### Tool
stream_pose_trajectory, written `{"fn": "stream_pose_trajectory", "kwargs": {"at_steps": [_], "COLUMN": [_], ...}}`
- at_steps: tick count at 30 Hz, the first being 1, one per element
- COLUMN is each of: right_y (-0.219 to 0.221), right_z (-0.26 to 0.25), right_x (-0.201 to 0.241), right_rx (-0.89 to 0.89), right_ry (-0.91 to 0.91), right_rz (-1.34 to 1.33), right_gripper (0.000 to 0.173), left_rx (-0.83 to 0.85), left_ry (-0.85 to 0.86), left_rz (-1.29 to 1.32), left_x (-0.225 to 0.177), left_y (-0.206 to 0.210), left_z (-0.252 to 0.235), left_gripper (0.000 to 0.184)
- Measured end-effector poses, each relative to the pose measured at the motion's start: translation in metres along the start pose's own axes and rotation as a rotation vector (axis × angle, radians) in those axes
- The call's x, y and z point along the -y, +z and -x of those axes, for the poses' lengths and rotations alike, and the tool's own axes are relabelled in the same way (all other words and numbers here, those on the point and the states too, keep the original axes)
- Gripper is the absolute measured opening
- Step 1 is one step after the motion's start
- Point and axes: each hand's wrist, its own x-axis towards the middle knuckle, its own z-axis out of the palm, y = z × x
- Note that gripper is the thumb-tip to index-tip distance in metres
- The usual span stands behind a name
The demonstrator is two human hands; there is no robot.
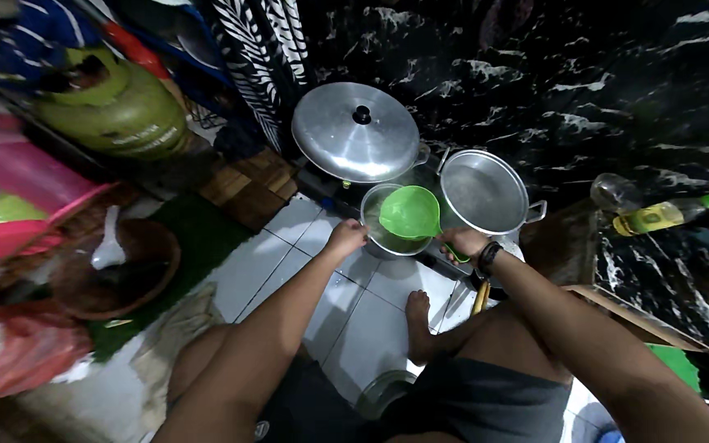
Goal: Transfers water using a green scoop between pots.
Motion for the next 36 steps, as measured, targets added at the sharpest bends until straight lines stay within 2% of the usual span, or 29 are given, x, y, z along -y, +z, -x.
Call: {"fn": "stream_pose_trajectory", "kwargs": {"at_steps": [10,20,27,36], "right_y": [0.008,0.012,0.016,0.015], "right_z": [-0.015,-0.013,-0.006,0.005], "right_x": [-0.004,0.001,0.006,0.013], "right_rx": [-0.049,-0.116,-0.181,-0.226], "right_ry": [-0.058,-0.120,-0.128,-0.206], "right_rz": [0.095,0.231,0.381,0.571], "right_gripper": [0.029,0.029,0.042,0.043], "left_rx": [-0.015,-0.021,-0.016,-0.009], "left_ry": [-0.030,-0.061,-0.091,-0.094], "left_rz": [-0.102,-0.078,-0.045,-0.039], "left_x": [0.004,0.000,-0.002,0.001], "left_y": [-0.007,-0.005,-0.008,-0.011], "left_z": [-0.002,0.002,0.002,-0.002], "left_gripper": [0.043,0.042,0.043,0.041]}}
